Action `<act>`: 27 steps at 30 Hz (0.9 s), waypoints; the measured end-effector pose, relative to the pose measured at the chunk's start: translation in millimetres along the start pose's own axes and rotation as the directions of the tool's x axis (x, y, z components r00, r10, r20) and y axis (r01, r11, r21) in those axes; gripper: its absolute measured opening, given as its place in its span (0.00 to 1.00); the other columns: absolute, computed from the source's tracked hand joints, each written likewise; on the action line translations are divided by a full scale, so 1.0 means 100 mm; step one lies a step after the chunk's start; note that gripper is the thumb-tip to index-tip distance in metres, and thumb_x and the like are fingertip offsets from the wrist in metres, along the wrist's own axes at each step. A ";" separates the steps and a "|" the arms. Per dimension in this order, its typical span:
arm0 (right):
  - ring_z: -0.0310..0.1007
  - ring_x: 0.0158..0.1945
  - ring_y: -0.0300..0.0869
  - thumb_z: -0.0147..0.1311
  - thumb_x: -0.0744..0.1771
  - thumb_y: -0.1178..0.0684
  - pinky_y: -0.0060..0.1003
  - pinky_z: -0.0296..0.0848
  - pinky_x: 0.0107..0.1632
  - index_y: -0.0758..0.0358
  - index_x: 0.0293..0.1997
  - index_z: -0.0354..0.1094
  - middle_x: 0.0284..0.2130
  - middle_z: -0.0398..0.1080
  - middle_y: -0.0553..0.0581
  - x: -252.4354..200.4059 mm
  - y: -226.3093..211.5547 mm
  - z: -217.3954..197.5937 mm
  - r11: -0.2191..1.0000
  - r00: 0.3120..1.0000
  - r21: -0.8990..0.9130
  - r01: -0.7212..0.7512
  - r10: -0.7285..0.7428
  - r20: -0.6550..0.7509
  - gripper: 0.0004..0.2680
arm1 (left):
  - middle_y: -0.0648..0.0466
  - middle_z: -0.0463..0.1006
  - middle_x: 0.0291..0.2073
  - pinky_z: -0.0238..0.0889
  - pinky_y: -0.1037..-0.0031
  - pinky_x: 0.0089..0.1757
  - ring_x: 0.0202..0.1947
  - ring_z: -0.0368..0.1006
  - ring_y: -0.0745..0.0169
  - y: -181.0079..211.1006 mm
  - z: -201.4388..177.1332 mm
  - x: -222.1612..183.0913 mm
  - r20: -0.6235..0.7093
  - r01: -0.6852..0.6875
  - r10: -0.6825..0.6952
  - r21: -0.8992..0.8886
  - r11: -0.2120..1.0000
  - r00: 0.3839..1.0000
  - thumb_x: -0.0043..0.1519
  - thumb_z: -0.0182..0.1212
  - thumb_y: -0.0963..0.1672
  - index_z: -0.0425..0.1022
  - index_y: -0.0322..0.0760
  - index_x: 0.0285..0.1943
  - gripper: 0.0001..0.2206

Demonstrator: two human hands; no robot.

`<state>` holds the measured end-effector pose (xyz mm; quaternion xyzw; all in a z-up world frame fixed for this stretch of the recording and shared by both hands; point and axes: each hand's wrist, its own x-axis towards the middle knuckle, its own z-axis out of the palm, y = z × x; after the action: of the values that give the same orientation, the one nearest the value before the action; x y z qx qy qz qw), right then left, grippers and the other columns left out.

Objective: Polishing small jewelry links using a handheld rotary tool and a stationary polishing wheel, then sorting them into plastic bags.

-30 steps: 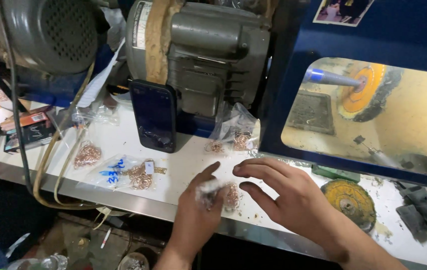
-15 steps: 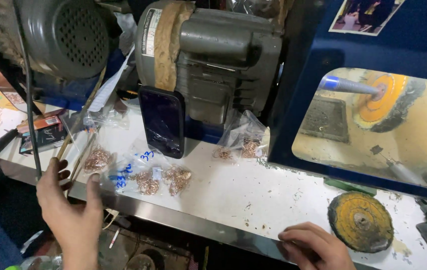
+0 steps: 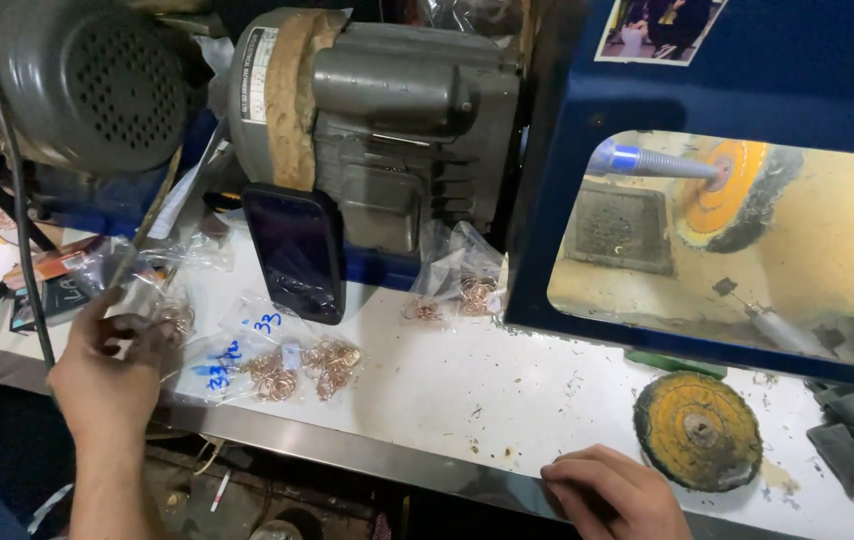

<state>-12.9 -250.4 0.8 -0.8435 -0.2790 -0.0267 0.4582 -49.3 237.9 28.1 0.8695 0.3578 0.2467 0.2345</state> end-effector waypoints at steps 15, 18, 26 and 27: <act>0.80 0.39 0.44 0.64 0.60 0.36 0.36 0.78 0.41 0.59 0.66 0.64 0.51 0.74 0.61 -0.02 -0.09 -0.19 0.617 0.851 0.605 -0.503 0.475 0.224 0.30 | 0.55 0.84 0.42 0.79 0.76 0.39 0.37 0.82 0.63 1.75 0.73 -2.15 0.209 -0.343 0.614 -0.674 0.654 0.761 0.54 0.73 0.41 0.78 0.45 0.53 0.17; 0.81 0.37 0.42 0.61 0.63 0.49 0.34 0.80 0.41 0.62 0.52 0.75 0.37 0.81 0.57 -0.09 0.15 -0.36 0.671 0.817 0.515 -0.534 0.566 0.109 0.15 | 0.46 0.77 0.56 0.74 0.66 0.53 0.54 0.78 0.51 1.96 0.98 -2.32 0.136 -0.435 0.831 -0.800 0.414 0.540 0.59 0.74 0.41 0.66 0.43 0.69 0.29; 0.70 0.25 0.45 0.55 0.67 0.55 0.38 0.72 0.29 0.71 0.41 0.73 0.24 0.70 0.61 -0.36 0.38 -0.74 0.546 0.703 0.691 -0.474 0.707 -0.078 0.08 | 0.55 0.87 0.49 0.78 0.75 0.50 0.48 0.86 0.68 2.53 0.98 -2.37 0.806 0.302 0.506 -0.586 0.752 0.307 0.51 0.74 0.47 0.69 0.52 0.72 0.35; 0.71 0.26 0.45 0.55 0.68 0.55 0.38 0.72 0.27 0.70 0.42 0.72 0.29 0.71 0.61 -0.38 0.38 -0.73 0.496 0.664 0.751 -0.436 0.741 -0.104 0.07 | 0.54 0.88 0.44 0.80 0.76 0.49 0.44 0.86 0.67 2.54 1.01 -2.41 0.814 0.390 0.471 -0.578 0.717 0.341 0.51 0.75 0.45 0.75 0.48 0.65 0.30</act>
<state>-10.2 -341.2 2.8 -0.6347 0.1498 0.0594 0.7558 -10.3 -123.7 36.1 0.6963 0.0090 -0.1784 0.6951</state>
